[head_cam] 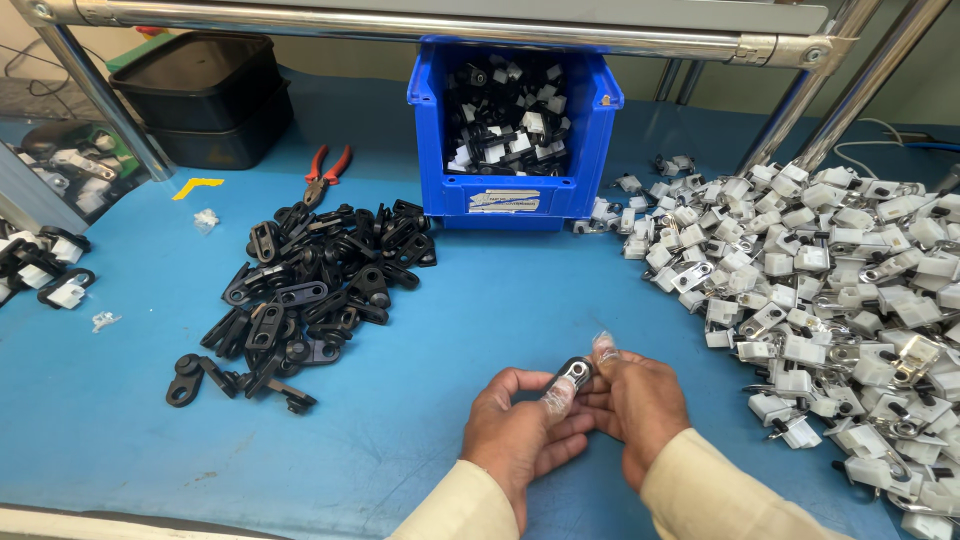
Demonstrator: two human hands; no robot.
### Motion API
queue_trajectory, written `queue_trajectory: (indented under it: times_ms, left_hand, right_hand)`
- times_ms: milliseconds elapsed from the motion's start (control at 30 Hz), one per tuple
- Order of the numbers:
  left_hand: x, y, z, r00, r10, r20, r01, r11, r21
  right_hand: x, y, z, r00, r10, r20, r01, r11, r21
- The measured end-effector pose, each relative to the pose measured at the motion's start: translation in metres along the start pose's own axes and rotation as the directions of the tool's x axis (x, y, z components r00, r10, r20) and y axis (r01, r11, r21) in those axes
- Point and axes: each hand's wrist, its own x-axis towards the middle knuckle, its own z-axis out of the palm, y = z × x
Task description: The person picks a black plastic bracket and a white plastic part from the workbench, presses the white part onto the bracket by hand, and drops the assembled piece into a blue bin, repeating this cycle with new parts. The person occasionally sets finished pieces aside before placing them in the bin.
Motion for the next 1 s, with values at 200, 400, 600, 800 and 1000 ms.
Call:
queue_trajectory:
  times_ms: [200,400,600,800,1000]
  left_hand:
    - [0.003,-0.004,-0.004,0.991,0.011,0.13,0.012,0.983,-0.182]
    - [0.002,-0.004,0.007,0.998,0.019,0.054,-0.013,0.993,-0.114]
    - [0.008,-0.005,0.003,0.992,0.03,0.125,0.003,0.967,-0.255]
    - [0.005,-0.007,0.009,0.996,0.015,0.093,0.004,0.979,-0.202]
    - [0.004,-0.004,0.013,0.999,0.025,0.026,-0.02,0.986,-0.164]
  right_hand:
    - [-0.013,0.011,-0.008,0.996,-0.019,0.091,0.019,1.0,0.005]
    - [-0.002,0.012,0.003,1.0,-0.02,0.007,0.02,0.994,0.103]
    - [-0.019,0.009,-0.004,0.997,0.014,0.072,-0.018,0.998,0.056]
    - [-0.023,0.009,0.0,0.996,-0.093,-0.015,0.094,0.996,0.01]
    - [-0.015,0.024,-0.008,0.997,-0.068,0.036,0.069,0.997,-0.04]
